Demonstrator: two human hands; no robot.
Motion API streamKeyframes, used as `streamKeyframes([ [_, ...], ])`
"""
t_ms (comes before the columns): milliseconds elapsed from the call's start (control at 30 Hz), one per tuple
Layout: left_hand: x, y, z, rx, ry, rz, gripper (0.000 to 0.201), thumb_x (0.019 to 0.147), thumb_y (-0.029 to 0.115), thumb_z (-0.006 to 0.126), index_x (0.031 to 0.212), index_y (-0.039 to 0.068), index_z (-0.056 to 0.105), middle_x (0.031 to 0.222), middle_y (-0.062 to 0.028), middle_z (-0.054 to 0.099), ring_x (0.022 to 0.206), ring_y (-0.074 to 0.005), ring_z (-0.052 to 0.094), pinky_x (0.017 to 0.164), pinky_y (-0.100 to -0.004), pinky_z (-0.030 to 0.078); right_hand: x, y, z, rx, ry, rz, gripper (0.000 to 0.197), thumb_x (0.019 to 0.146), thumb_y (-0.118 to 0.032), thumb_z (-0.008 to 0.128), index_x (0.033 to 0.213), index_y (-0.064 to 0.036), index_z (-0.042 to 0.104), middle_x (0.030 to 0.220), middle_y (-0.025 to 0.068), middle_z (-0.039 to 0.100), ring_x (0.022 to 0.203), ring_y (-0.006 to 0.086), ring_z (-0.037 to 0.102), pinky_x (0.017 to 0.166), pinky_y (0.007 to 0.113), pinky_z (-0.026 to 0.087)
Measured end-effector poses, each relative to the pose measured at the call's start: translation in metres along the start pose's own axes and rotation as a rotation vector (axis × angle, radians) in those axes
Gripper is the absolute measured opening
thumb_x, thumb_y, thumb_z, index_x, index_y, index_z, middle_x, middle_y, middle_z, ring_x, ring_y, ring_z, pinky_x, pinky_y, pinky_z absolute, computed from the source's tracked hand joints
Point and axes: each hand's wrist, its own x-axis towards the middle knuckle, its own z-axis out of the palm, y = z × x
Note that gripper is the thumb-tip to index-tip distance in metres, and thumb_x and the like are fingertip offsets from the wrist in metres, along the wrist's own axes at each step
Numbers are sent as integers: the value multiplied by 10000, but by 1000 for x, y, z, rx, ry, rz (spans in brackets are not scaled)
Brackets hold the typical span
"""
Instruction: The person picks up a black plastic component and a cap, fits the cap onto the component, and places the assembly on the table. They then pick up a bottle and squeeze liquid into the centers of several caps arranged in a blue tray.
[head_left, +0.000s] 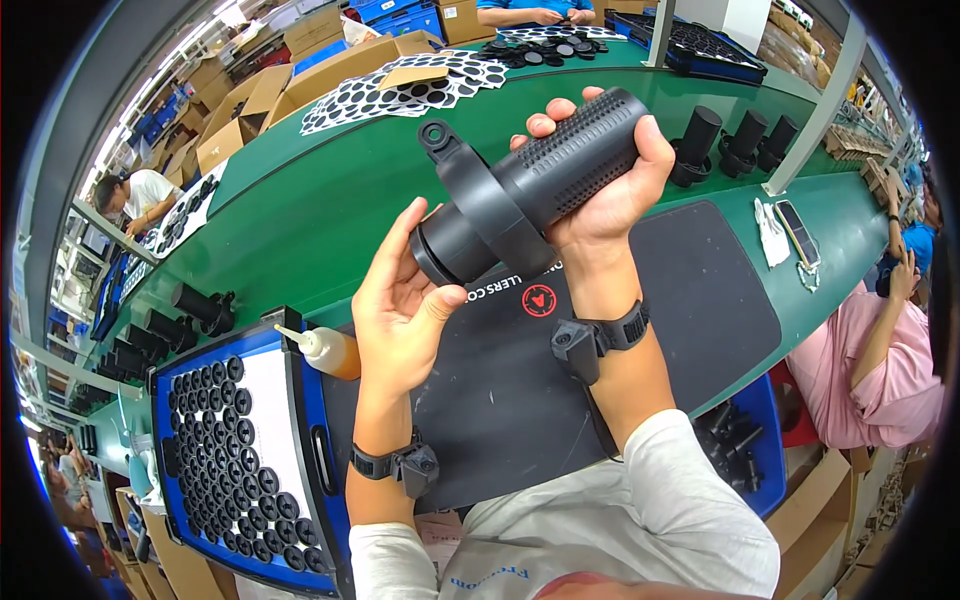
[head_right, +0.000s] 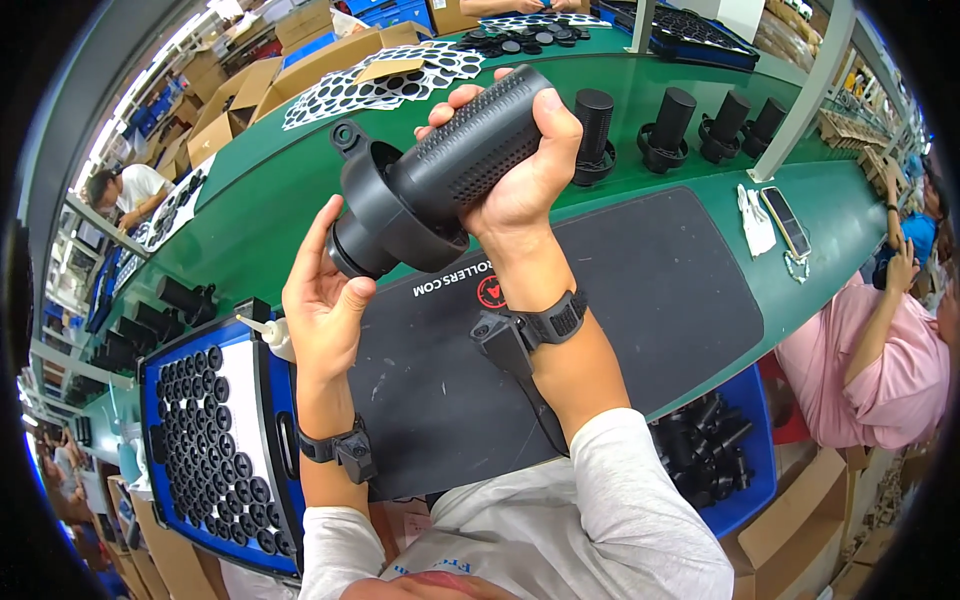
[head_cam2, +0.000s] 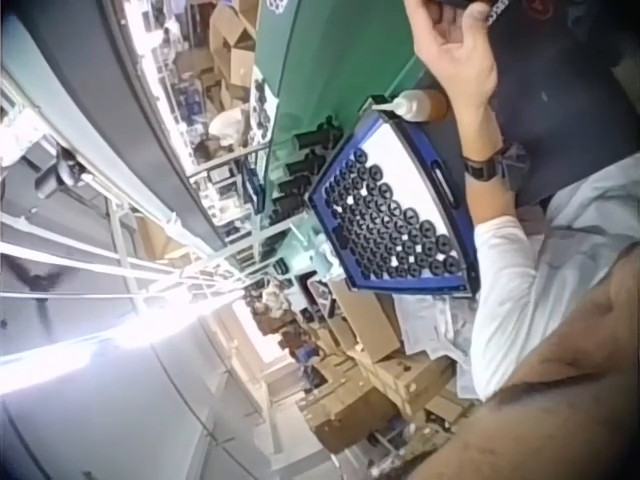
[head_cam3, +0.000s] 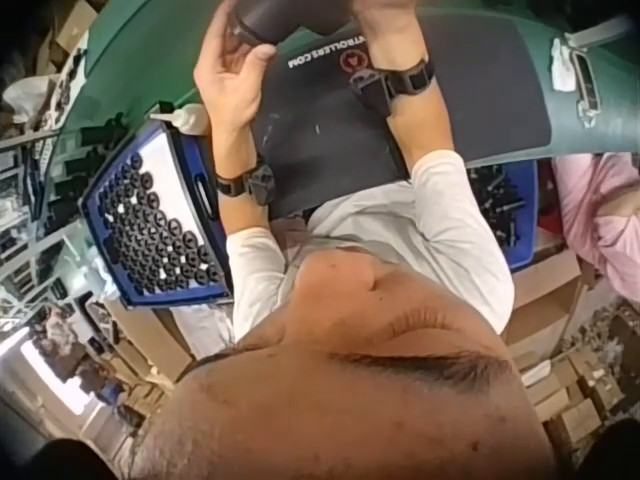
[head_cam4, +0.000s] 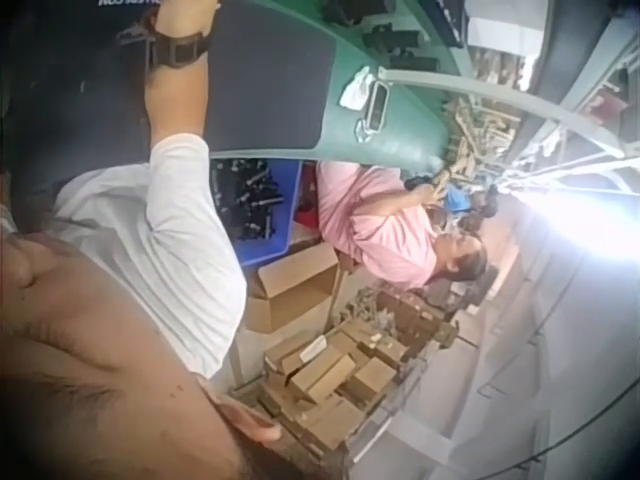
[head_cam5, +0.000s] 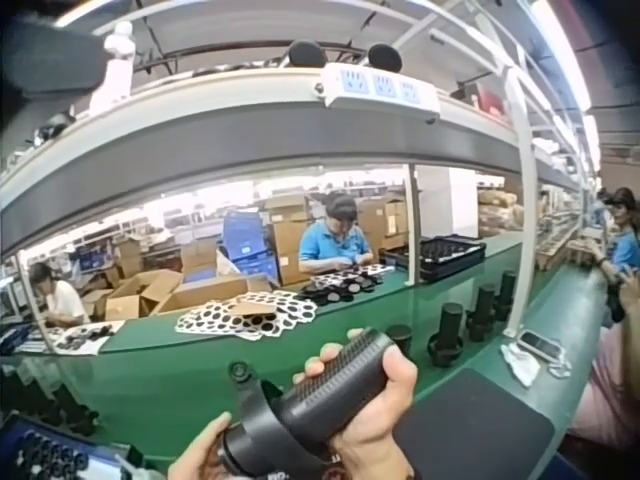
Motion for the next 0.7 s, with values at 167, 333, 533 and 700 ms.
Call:
streamKeyframes([
  [167, -2, -1, 6, 35, 29, 14, 763, 816, 134, 743, 1424, -28, 311, 1239, -172, 540, 1108, -210, 568, 897, -297, 483, -1, 1, 2, 1, 5, -38, 538, 824, -540, 491, 1084, -69, 481, 909, 111, 547, 799, 236, 561, 744, 447, 486],
  [333, -1, -2, 5, -6, 11, 20, 764, 815, 145, 745, 1420, -33, 314, 1216, -165, 552, 1091, -206, 574, 886, -292, 483, 1, -1, 1, 32, -36, -32, 556, 827, -560, 476, 1087, -68, 480, 913, 117, 543, 799, 239, 560, 739, 445, 485],
  [533, -3, 2, 9, 10, 15, 25, 750, 824, 125, 732, 1420, -40, 307, 1228, -173, 545, 1100, -215, 571, 912, -302, 475, -1, 0, -2, 99, -100, -19, 587, 829, -575, 463, 1100, -54, 478, 927, 122, 535, 792, 245, 555, 743, 447, 483],
  [700, -4, 9, 5, -32, -3, -61, 838, 769, 181, 791, 1424, -23, 310, 1278, -195, 523, 1153, -258, 550, 944, -338, 462, -5, -5, -1, 207, -189, 27, 565, 857, -534, 424, 1120, -37, 484, 937, 148, 557, 810, 268, 566, 757, 451, 483],
])
